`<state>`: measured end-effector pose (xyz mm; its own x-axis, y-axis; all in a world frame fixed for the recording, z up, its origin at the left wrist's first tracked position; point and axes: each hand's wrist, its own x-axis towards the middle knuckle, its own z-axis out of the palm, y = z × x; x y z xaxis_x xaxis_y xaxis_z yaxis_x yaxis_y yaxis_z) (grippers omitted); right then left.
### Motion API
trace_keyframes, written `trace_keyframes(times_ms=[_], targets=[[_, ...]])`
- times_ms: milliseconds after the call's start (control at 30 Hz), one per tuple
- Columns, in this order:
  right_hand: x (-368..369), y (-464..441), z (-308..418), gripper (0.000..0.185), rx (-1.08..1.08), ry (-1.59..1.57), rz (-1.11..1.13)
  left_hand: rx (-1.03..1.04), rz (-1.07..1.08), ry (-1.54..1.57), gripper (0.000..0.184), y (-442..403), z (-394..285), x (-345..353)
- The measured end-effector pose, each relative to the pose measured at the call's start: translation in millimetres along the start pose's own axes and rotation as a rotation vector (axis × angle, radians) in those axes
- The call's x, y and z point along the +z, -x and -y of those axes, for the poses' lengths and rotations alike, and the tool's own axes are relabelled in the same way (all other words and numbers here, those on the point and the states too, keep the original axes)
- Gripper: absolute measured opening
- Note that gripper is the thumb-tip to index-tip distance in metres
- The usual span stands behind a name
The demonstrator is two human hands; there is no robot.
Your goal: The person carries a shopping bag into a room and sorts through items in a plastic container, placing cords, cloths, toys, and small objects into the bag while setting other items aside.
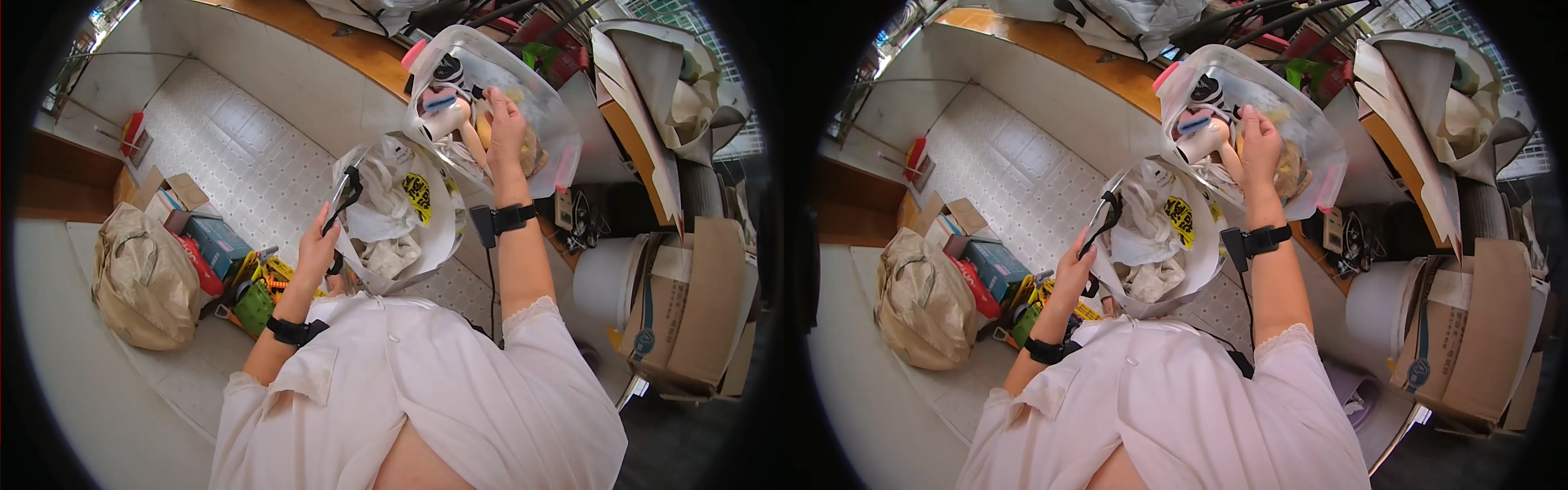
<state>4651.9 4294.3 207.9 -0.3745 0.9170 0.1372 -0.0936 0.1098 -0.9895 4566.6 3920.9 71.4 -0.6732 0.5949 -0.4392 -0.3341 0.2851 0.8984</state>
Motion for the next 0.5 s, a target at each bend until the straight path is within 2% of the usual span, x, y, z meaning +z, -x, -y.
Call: trace_keyframes(times_ms=[67,133,167,233,267,333,400,467,500], targets=[[-8,-3,-2,0.036,0.022,0.013,-0.062,-0.003,0.0,-0.006,0.058,-2,-2,2],[-8,-8,-9,0.041,-0.086,0.285,0.055,-0.004,0.008,-0.01,0.058,-3,-5,4],[-7,-6,-15,0.041,-0.086,0.286,0.053,-0.004,0.01,-0.011,0.058,-5,-5,5],[16,13,-8,0.046,-0.344,0.837,0.084,0.022,0.026,0.011,0.057,-7,-6,6],[21,15,-10,0.046,-0.343,0.836,0.082,0.022,0.028,0.009,0.057,-7,-7,7],[28,14,-15,0.052,-0.456,1.012,0.246,0.01,0.052,0.057,0.056,-5,-12,9],[29,-2,-22,0.049,-0.402,0.918,0.262,-0.002,0.069,0.026,0.055,-4,-16,7],[23,-19,-25,0.042,-0.146,0.277,0.094,-0.022,0.075,0.003,0.055,-2,-14,5],[15,-25,-20,0.042,-0.144,0.279,0.104,-0.017,0.073,0.004,0.055,-2,-11,4]])
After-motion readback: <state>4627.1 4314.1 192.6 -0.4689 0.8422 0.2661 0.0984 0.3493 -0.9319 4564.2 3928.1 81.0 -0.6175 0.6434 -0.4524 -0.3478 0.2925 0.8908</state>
